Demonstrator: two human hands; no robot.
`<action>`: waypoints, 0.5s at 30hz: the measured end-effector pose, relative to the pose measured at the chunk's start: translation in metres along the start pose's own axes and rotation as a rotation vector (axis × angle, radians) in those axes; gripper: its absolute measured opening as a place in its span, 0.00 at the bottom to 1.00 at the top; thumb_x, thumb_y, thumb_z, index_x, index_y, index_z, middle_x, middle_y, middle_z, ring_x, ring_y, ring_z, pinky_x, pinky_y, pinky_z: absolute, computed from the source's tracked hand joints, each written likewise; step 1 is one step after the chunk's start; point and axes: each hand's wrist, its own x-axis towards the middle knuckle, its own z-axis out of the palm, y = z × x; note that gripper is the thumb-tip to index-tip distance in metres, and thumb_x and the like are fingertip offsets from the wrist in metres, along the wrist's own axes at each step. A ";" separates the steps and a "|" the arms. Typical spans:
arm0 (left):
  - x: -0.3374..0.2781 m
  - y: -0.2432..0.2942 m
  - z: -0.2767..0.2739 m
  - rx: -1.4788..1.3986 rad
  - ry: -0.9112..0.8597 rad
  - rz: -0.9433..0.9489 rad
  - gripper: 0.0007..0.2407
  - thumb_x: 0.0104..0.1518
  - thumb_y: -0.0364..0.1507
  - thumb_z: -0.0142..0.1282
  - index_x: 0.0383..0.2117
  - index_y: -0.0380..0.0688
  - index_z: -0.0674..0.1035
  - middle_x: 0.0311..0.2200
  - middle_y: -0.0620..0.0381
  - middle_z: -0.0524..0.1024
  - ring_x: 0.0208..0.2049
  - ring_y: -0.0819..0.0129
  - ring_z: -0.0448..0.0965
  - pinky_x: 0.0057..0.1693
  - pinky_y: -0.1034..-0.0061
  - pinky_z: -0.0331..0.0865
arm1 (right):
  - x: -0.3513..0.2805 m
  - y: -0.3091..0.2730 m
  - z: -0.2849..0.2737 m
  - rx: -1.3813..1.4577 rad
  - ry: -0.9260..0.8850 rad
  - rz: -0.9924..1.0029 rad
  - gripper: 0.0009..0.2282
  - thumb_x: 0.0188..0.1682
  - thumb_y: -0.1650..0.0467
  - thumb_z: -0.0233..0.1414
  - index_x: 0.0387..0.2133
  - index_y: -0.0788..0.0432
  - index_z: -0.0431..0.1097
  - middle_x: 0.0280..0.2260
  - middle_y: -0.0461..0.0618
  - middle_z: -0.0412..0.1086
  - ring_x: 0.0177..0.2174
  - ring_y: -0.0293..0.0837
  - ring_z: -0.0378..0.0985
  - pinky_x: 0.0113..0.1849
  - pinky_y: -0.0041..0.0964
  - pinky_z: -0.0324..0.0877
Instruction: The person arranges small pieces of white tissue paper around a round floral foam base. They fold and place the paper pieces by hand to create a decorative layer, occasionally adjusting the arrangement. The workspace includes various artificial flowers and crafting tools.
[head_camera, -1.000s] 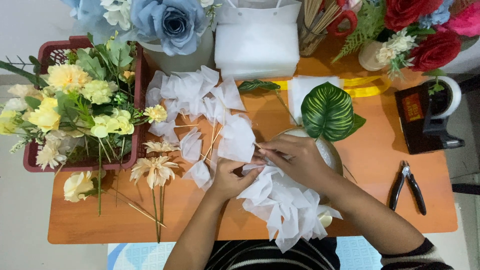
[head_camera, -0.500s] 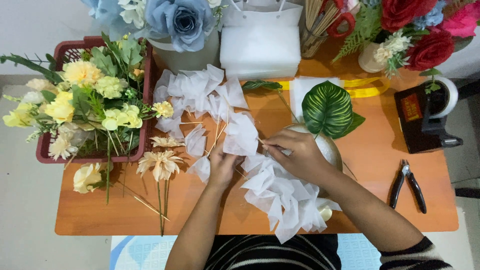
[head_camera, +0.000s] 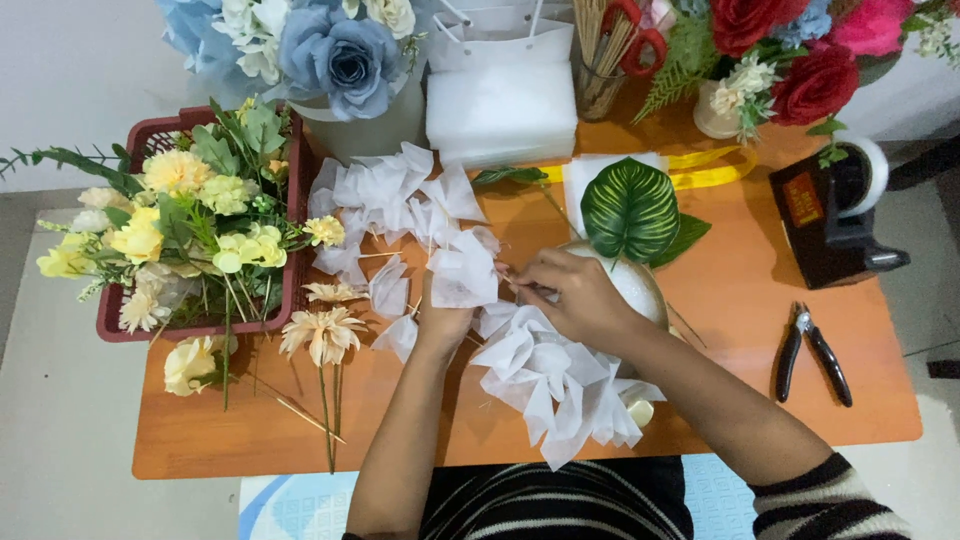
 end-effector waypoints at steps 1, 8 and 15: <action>-0.001 0.001 0.001 0.004 -0.002 -0.002 0.05 0.41 0.19 0.61 0.24 0.38 0.79 0.22 0.56 0.75 0.27 0.72 0.70 0.38 0.75 0.67 | 0.000 -0.001 0.000 0.004 0.003 0.002 0.01 0.38 0.79 0.54 0.23 0.65 0.71 0.20 0.55 0.69 0.20 0.48 0.74 0.22 0.34 0.69; -0.004 0.005 0.006 0.022 -0.034 0.034 0.06 0.40 0.19 0.62 0.24 0.38 0.79 0.21 0.55 0.75 0.27 0.72 0.70 0.37 0.75 0.67 | -0.003 -0.008 -0.011 -0.004 0.020 0.050 0.04 0.43 0.77 0.51 0.30 0.65 0.71 0.25 0.58 0.68 0.26 0.53 0.74 0.28 0.39 0.71; -0.008 0.007 0.008 0.047 -0.063 0.061 0.06 0.40 0.19 0.62 0.23 0.37 0.79 0.21 0.53 0.75 0.27 0.72 0.71 0.37 0.75 0.67 | -0.007 -0.006 -0.011 -0.076 -0.005 -0.030 0.04 0.45 0.75 0.51 0.25 0.66 0.70 0.24 0.58 0.69 0.27 0.54 0.75 0.30 0.41 0.70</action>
